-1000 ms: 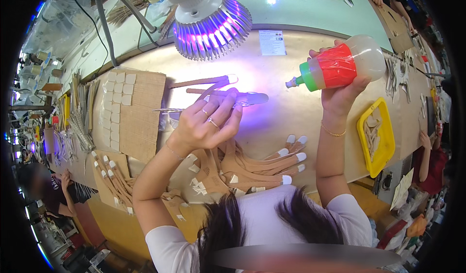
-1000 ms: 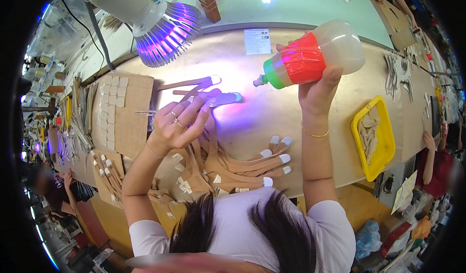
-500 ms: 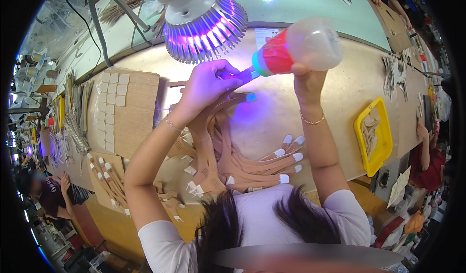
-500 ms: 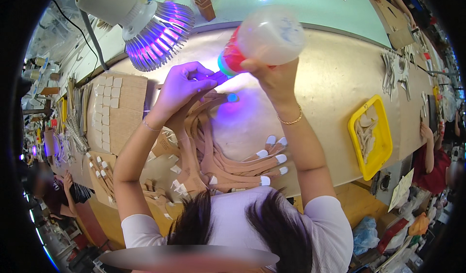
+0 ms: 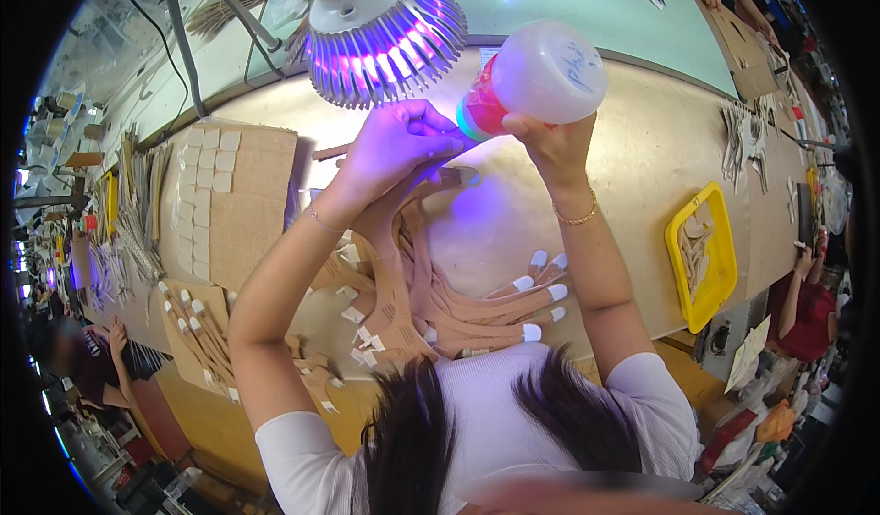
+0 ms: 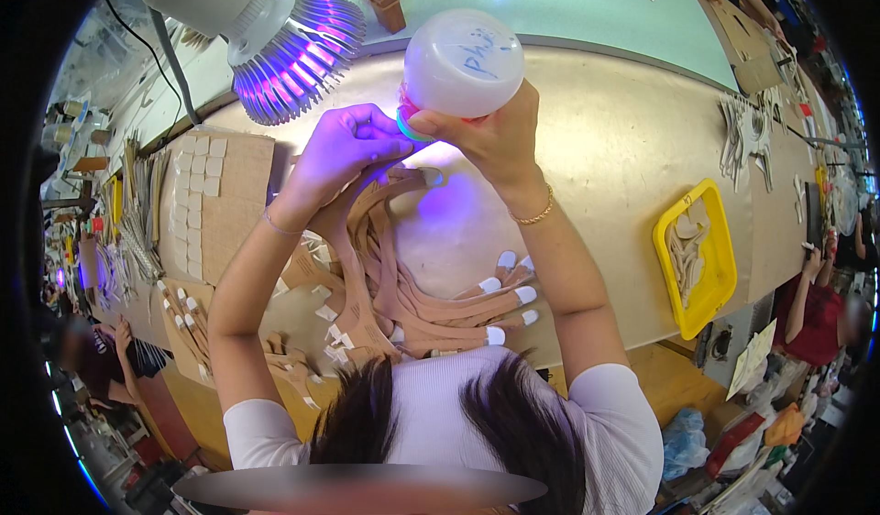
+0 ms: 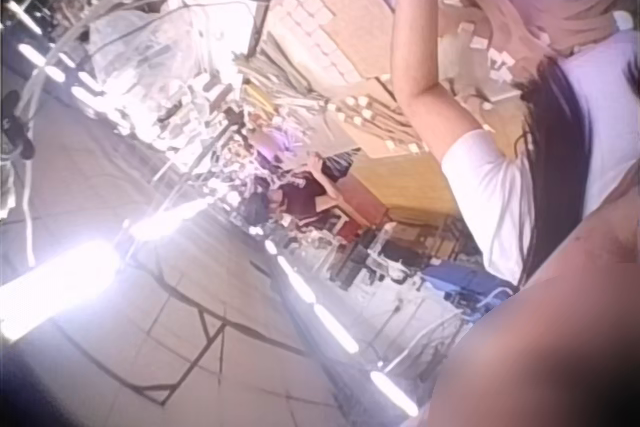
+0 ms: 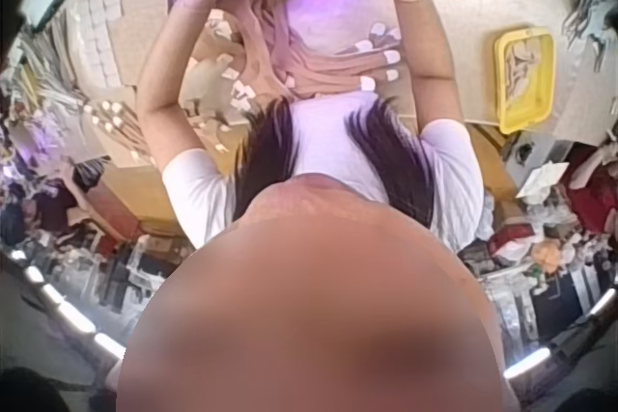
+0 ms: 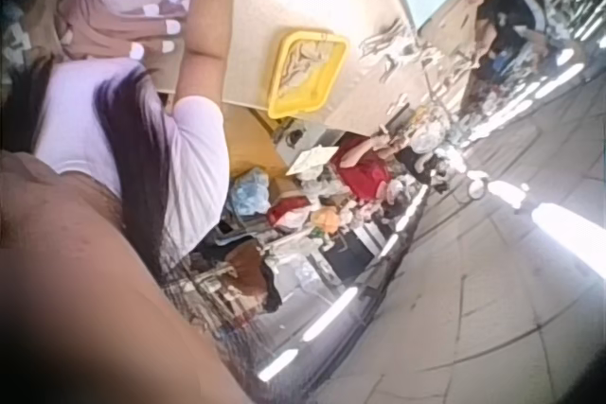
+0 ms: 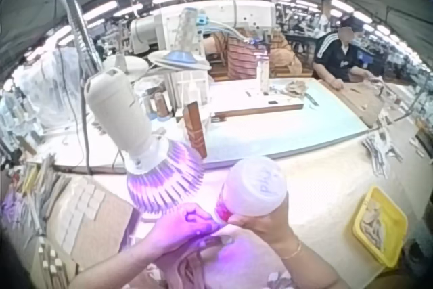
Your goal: The person applies glue from a squeeze bottle to the tips of multiple beige fabric pieces arranged on a table. They pick up each piece, apply glue under a UV lamp, and place it back on the table.
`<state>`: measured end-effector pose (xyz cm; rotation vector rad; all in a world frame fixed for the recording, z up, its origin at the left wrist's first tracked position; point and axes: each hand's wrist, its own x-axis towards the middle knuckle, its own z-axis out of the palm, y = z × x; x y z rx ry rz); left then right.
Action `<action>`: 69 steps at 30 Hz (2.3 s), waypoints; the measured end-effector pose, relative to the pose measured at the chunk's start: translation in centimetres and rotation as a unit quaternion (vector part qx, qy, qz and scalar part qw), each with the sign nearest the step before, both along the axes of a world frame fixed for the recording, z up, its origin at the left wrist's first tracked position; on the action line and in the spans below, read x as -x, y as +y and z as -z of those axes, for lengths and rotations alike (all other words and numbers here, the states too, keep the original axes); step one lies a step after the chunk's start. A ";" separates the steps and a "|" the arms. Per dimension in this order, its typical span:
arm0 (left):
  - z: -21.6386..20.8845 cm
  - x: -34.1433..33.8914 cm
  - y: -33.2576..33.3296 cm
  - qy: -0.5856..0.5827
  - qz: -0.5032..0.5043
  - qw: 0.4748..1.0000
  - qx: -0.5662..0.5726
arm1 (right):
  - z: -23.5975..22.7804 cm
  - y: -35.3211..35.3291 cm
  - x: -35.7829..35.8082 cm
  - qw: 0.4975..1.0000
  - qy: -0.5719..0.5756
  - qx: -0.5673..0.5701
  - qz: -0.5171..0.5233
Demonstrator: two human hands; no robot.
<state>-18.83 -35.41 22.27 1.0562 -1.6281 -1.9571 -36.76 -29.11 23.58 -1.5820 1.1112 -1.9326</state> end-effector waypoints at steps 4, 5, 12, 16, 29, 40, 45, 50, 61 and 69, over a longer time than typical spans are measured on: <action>-0.3 0.0 0.1 -0.006 -0.007 1.000 0.003 | 0.2 0.0 0.1 1.000 0.010 -0.004 0.007; -0.4 -0.1 0.1 -0.004 -0.011 1.000 -0.005 | 0.3 0.1 0.2 1.000 0.016 -0.008 0.009; -1.1 -0.7 -0.1 0.011 -0.017 0.998 -0.057 | 1.2 0.5 0.1 0.999 -0.010 0.012 0.036; -0.8 -0.7 0.0 0.051 -0.036 0.994 -0.084 | 1.6 0.9 -0.1 0.998 -0.046 0.020 0.028; -0.5 -0.8 0.0 0.025 -0.025 0.996 -0.079 | 0.9 0.6 0.4 0.999 -0.034 0.025 0.030; -0.8 -0.9 0.2 0.012 -0.019 0.997 -0.073 | 0.7 0.7 0.8 0.998 0.009 0.022 0.052; -0.9 -1.0 0.2 0.030 -0.014 0.996 -0.083 | 0.6 0.7 1.0 0.998 0.001 0.017 0.060; -1.0 -0.9 0.2 0.023 -0.014 0.997 -0.077 | 0.4 0.6 1.4 0.996 0.016 0.025 0.088; -1.7 -1.1 0.5 0.017 -0.013 0.997 -0.068 | 0.8 0.9 1.8 0.995 -0.033 0.016 0.088; -1.7 -0.6 0.8 -0.003 0.003 0.999 -0.046 | 0.5 0.2 1.3 0.995 -0.068 0.024 0.076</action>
